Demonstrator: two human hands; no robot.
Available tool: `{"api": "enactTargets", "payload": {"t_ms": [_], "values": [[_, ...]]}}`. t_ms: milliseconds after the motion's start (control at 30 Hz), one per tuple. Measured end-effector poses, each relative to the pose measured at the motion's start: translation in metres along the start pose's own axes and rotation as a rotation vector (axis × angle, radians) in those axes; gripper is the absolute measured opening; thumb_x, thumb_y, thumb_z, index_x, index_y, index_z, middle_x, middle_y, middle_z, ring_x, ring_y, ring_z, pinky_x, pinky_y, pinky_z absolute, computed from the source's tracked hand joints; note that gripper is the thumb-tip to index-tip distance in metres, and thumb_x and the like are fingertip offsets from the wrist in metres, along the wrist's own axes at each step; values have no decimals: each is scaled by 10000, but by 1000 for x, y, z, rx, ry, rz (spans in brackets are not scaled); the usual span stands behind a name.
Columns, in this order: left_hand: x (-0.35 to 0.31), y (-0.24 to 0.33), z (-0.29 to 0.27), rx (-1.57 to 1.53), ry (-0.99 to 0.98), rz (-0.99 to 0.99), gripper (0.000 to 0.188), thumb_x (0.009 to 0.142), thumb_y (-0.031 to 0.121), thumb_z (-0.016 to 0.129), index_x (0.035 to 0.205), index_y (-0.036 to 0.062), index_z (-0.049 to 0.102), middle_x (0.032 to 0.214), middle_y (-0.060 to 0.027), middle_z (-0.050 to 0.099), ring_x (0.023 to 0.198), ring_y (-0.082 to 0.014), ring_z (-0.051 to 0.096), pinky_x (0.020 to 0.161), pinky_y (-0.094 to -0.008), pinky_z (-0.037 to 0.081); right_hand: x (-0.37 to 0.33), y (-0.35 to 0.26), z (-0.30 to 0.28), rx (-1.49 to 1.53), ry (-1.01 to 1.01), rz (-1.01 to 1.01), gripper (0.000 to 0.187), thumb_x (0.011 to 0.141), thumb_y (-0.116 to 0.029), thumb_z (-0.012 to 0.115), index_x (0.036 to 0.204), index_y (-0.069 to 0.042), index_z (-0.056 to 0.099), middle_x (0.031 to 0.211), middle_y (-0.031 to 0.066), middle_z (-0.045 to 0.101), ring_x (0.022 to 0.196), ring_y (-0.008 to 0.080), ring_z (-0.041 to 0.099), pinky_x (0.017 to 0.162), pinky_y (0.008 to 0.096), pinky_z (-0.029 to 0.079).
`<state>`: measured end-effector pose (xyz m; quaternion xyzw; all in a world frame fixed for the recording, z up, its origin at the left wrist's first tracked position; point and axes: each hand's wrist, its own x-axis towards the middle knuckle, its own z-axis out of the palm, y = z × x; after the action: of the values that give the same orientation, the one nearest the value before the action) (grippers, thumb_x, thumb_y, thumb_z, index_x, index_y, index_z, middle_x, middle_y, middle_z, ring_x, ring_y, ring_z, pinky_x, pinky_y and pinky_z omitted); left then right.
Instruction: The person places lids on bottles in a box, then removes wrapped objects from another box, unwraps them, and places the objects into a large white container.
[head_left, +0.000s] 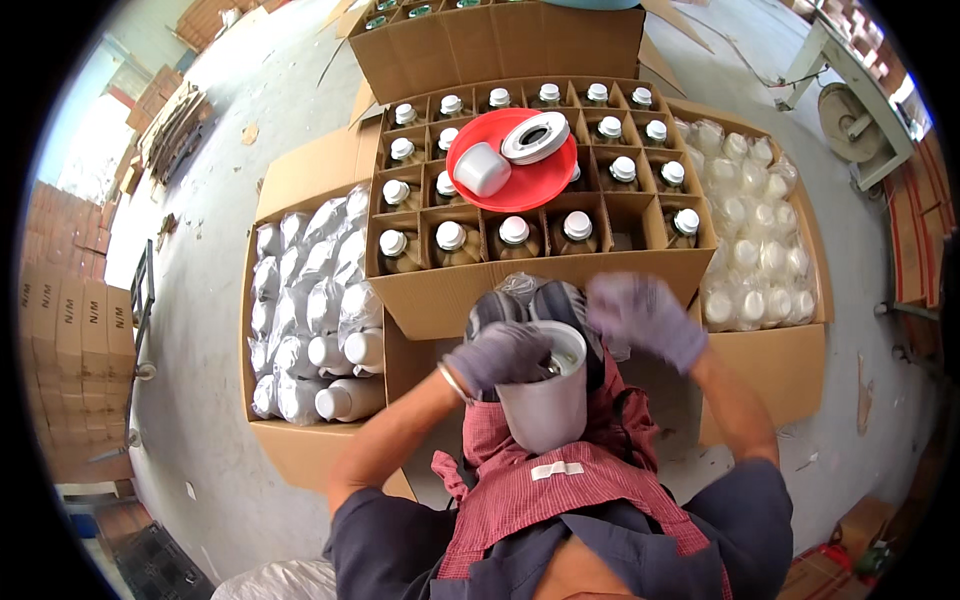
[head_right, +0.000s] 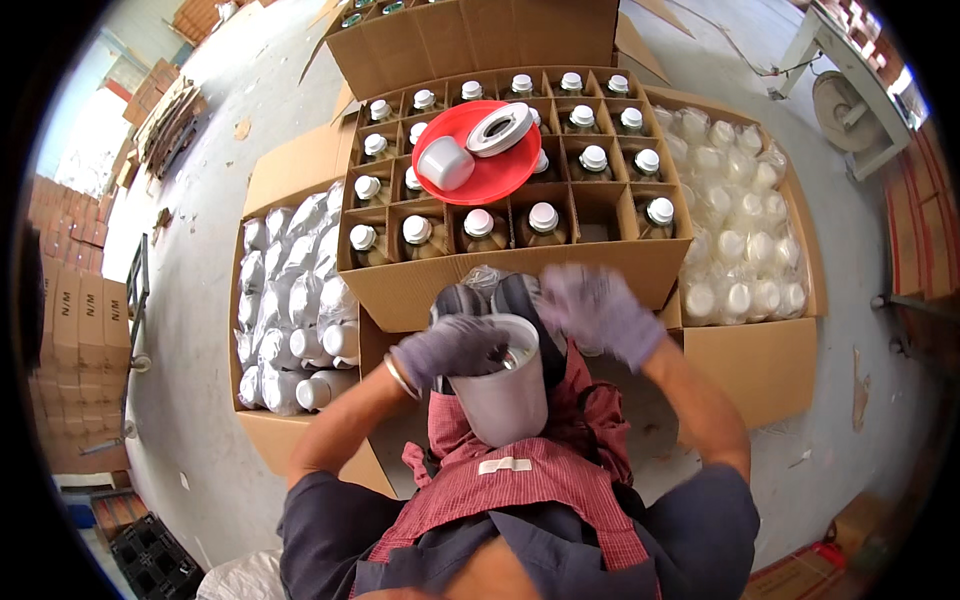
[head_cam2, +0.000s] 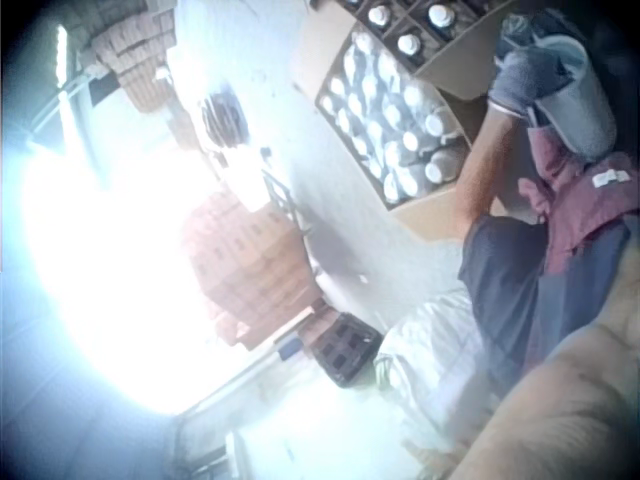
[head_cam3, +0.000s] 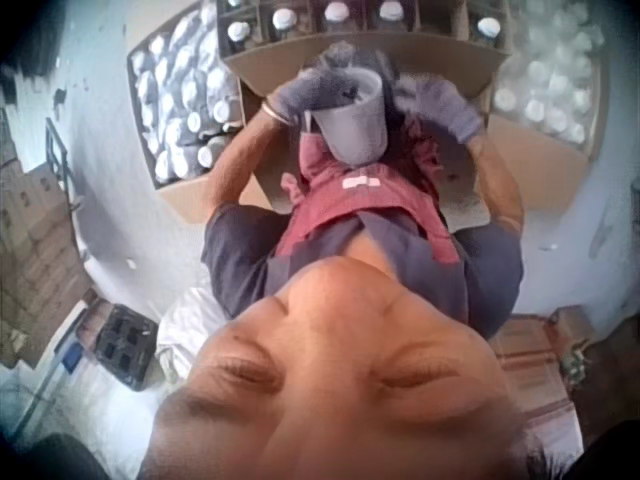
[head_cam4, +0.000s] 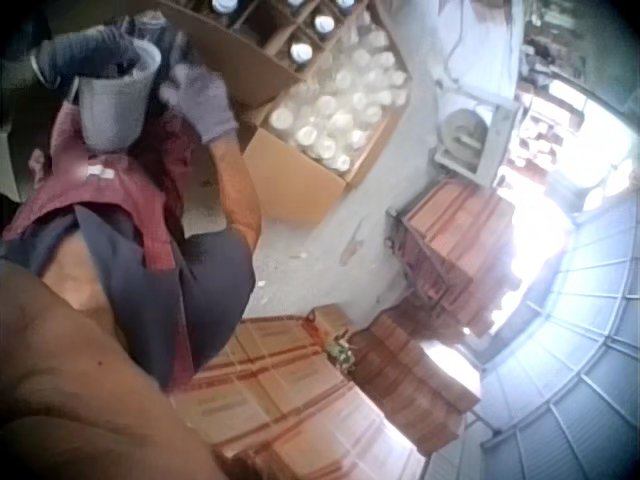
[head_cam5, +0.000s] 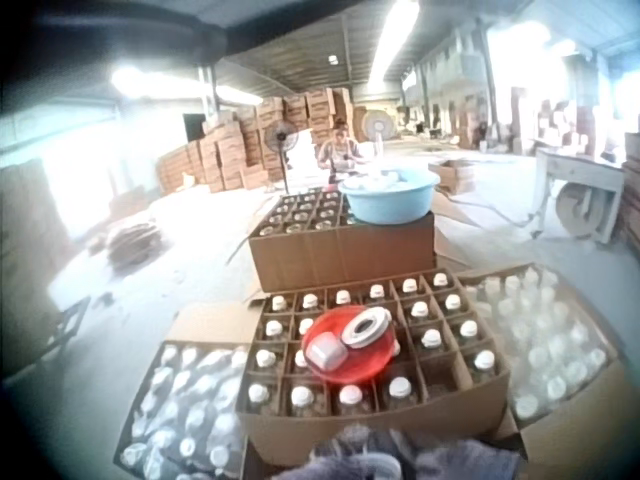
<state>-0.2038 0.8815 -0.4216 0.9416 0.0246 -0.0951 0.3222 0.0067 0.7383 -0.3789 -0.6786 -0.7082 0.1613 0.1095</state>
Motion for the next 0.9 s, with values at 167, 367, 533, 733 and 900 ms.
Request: {"api": "enactTargets", "payload": {"t_ms": [167,367,533,733,900], "values": [[21,19,-4,-54,-87,-1,416,795,385,672,1091,94,644,998,-161,661,939,-332,636,806,-414,499,179,83,-17,-828,625,-16,301,856,-189,542,1147,-122,580,1118,82,587,1047,232,558,955,387,375],[1,-11,-21,-392,651,-44,403,914,314,590,1205,35,583,1037,-135,657,910,-250,651,832,-355,519,193,81,-29,-243,702,49,178,829,-192,633,938,-60,586,879,69,651,817,226,635,724,326,491],[22,-31,-68,-1832,585,193,655,968,561,362,1430,98,324,1326,-120,512,1142,-247,582,889,-457,555,113,21,-28,1134,349,181,306,948,-220,558,1154,5,580,872,-8,575,842,68,505,799,264,463],[19,9,-59,-2115,379,335,804,900,707,313,1449,120,299,1392,-140,460,1218,-354,522,906,-608,508,90,-8,-25,-159,857,-241,615,747,-210,708,1308,-82,490,1206,120,517,1122,276,518,951,358,454],[10,17,-50,-1923,553,280,833,866,743,355,1435,134,350,1373,-112,489,1210,-290,530,961,-496,492,85,-34,-41,-271,652,-581,641,711,-101,714,1305,-101,473,1246,153,502,1137,332,529,939,405,479]]}}
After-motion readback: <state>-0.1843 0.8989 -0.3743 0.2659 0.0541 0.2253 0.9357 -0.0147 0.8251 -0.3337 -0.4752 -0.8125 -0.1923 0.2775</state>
